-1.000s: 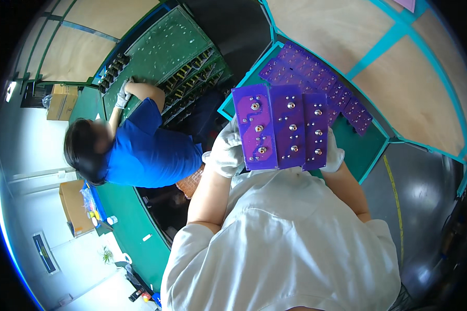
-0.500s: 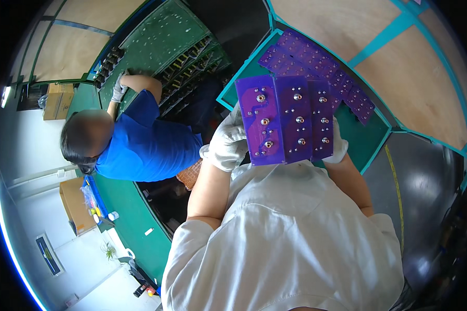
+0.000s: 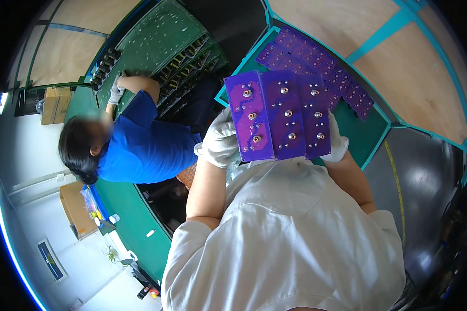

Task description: The person picks up purple circuit boards from a green tray and places them into a larger green rack filled with black cylindrical components. The person wears white gloves and handles the boards one by one, arranging them in the rack.

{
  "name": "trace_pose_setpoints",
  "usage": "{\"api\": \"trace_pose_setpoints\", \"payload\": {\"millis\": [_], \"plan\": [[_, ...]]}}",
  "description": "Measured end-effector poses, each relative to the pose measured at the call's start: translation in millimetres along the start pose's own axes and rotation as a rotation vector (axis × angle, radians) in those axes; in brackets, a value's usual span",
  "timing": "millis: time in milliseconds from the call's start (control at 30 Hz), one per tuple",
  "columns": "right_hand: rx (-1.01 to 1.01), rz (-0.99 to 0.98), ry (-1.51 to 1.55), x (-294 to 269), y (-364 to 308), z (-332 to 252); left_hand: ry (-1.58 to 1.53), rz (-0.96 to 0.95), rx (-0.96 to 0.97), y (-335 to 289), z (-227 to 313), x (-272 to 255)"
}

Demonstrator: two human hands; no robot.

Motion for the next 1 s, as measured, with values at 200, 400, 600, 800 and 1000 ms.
{"api": "trace_pose_setpoints", "payload": {"millis": [200,400,600,800,1000], "plan": [[-0.028,-0.010,-0.076,4.5,4.3,-2.7,-0.049,-0.025,0.052,0.2,3.5,-22.3],[-0.163,0.082,-0.160,21.1,18.5,-11.8,0.024,0.019,0.150,8.1,30.3,-23.9],[-0.176,0.043,-0.226,38.6,66.4,-10.3,0.273,0.030,0.323,37.9,77.8,-52.7],[-0.253,0.014,-0.369,52.7,187.6,-17.0,0.230,0.336,0.459,93.6,146.3,-106.5],[-0.393,0.486,-0.331,39.9,374.1,-29.9,-0.380,-0.183,0.369,167.1,238.3,-134.6]]}}
Point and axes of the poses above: each hand's wrist, its own y-axis towards the middle knuckle, its own x-axis out of the palm, z = x × y, the point moved 10 cm from there along y, towards the middle knuckle, and after that the axes turned 10 degrees about z, right-handed, at the moved point
